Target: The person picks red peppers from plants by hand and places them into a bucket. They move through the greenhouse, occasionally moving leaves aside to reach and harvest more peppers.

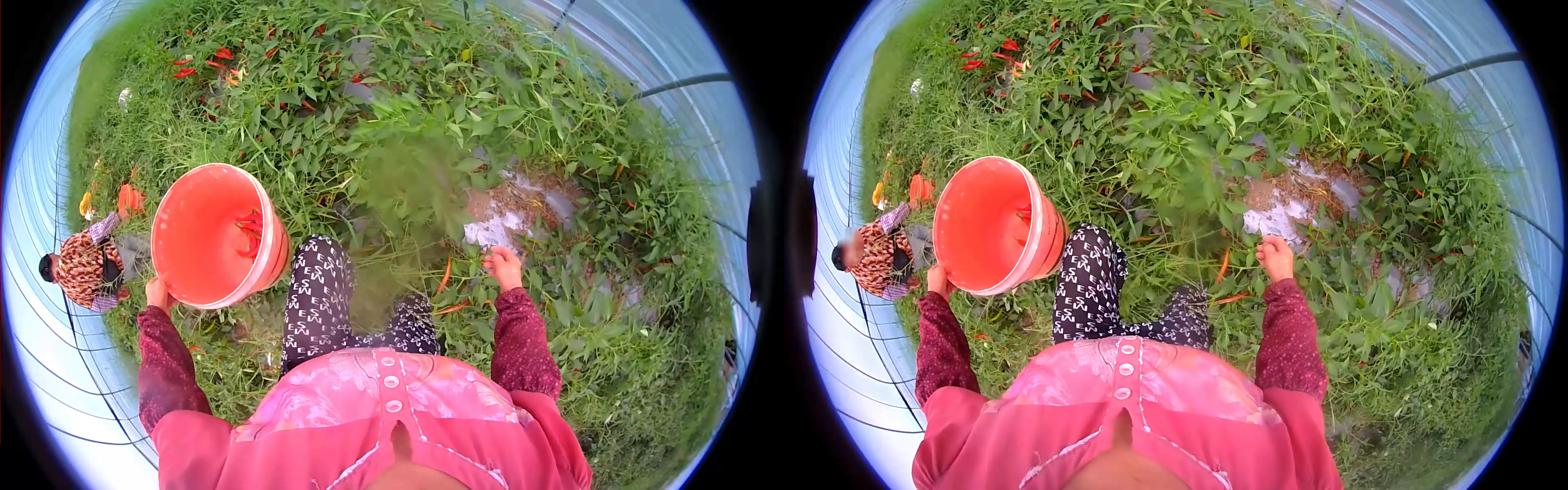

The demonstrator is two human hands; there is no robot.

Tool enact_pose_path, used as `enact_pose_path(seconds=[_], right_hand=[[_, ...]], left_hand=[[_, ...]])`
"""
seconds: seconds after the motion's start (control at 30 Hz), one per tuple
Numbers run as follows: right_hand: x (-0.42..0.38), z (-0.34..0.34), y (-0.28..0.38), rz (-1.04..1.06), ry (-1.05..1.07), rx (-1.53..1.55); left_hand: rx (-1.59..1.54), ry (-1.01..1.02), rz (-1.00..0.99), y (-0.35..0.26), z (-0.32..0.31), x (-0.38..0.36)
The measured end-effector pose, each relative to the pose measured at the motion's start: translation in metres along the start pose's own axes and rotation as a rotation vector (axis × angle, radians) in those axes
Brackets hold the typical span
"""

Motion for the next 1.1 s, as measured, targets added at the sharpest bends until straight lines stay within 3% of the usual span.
enact_pose_path(seconds=[0.13, 0.17, 0.3, 0.43, 0.5, 0.63, 0.8, 0.83, 1.1], right_hand=[[0.011, -0.046, 0.059, 0.058, 0.080, -0.029], [0.009, -0.057, 0.074, 0.114, 0.103, -0.031], [-0.002, -0.087, 0.119, 0.224, 0.150, -0.077], [-0.001, -0.110, 0.137, 0.315, 0.073, -0.207], [0.009, -0.133, 0.151, 0.422, 0.069, -0.404], [0.013, -0.188, 0.198, 0.343, 0.119, -0.517], [0.064, -0.248, 0.199, 0.176, 0.105, -0.838], [0.071, -0.256, 0.201, 0.294, 0.054, -0.854], [0.132, -0.246, 0.219, 0.137, -0.293, -0.977]], left_hand=[[-0.044, -0.029, 0.075, -0.016, -0.034, -0.029], [0.037, 0.058, 0.098, -0.010, -0.031, -0.018], [-0.009, 0.087, 0.134, -0.010, -0.056, 0.003], [0.055, 0.028, 0.166, -0.014, -0.096, 0.062], [0.120, 0.126, 0.163, -0.018, -0.123, 0.098], [0.220, 0.222, 0.164, -0.023, -0.145, 0.116], [0.135, 0.224, 0.215, -0.049, -0.144, 0.127], [0.126, 0.221, 0.210, -0.047, -0.140, 0.140], [0.073, 0.245, 0.224, -0.074, -0.122, 0.185]])
Point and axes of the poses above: each hand's wrist, its own x-axis towards the middle knuckle, its own z-axis out of the back of the hand, y = z × x, the point moved 7 cm from there along x, towards the middle knuckle, and after that the axes turned 5 degrees about -x, right-handed, at the moved point
